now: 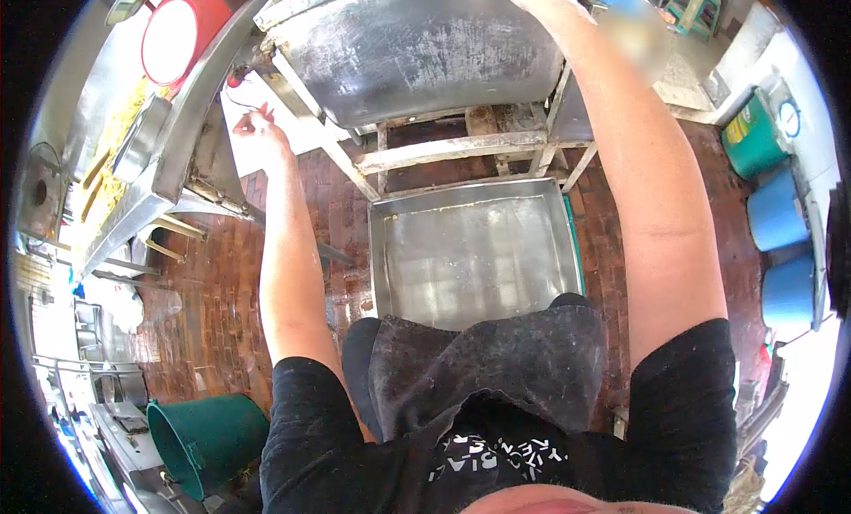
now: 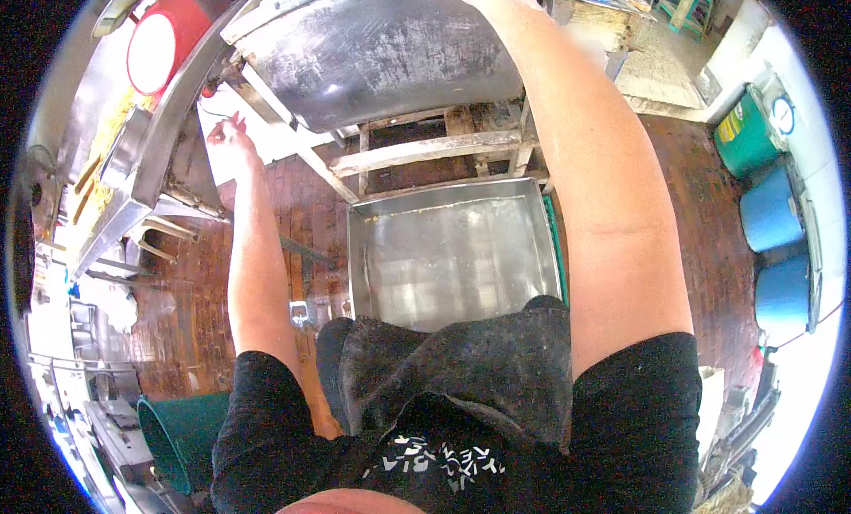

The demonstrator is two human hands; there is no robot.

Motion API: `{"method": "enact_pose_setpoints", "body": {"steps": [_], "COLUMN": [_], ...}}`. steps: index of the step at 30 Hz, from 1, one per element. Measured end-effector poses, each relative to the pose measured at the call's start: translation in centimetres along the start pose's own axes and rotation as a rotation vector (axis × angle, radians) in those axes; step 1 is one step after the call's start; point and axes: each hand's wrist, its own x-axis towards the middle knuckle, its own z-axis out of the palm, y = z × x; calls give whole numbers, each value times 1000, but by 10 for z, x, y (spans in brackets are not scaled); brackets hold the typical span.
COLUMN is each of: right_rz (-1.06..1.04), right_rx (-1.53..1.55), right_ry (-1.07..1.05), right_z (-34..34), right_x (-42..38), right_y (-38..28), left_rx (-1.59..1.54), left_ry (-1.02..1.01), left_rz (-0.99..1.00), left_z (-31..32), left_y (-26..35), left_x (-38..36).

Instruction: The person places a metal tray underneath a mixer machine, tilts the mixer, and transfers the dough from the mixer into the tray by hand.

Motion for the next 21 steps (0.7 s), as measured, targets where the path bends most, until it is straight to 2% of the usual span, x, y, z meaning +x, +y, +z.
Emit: {"method": "enact_pose_setpoints", "body": {"steps": [2, 5, 6, 9, 11, 13, 15, 17, 19, 20, 21], "right_rz": [51, 64, 63, 49, 45, 47, 27, -24, -83, -104, -51], "right_rx": [83, 140, 132, 131, 152, 93, 65, 64, -6, -41, 6], "right_ry": [73, 92, 108, 105, 37, 112, 129, 91, -2, -46, 10], "right_z": [11, 13, 16, 13, -2, 7, 11, 4, -4, -6, -1], "right_x": [3, 0, 1, 1, -1, 3, 4, 1, 1, 1, 1], "right_y": [3, 4, 5, 2, 1, 3, 6, 5, 2, 3, 4], "left_rx": [129, 216, 85, -44, -62, -42, 33, 160, 405, 570, 733], "left_ry": [-57, 78, 59, -57, -86, -110, -112, -254, -330, -412, -498], "left_rz": [-211, -210, -107, -304, -301, -170, 78, 552, 792, 710, 621], "left_z": [-12, -1, 2, 19, 27, 40, 63, 89, 134, 152, 163], "left_y": [-47, -19, -12, 29, 32, 36, 101, 150, 141, 138, 135], "left_x": [19, 37, 47, 67, 78, 81, 28, -7, 20, 32, 37]}}
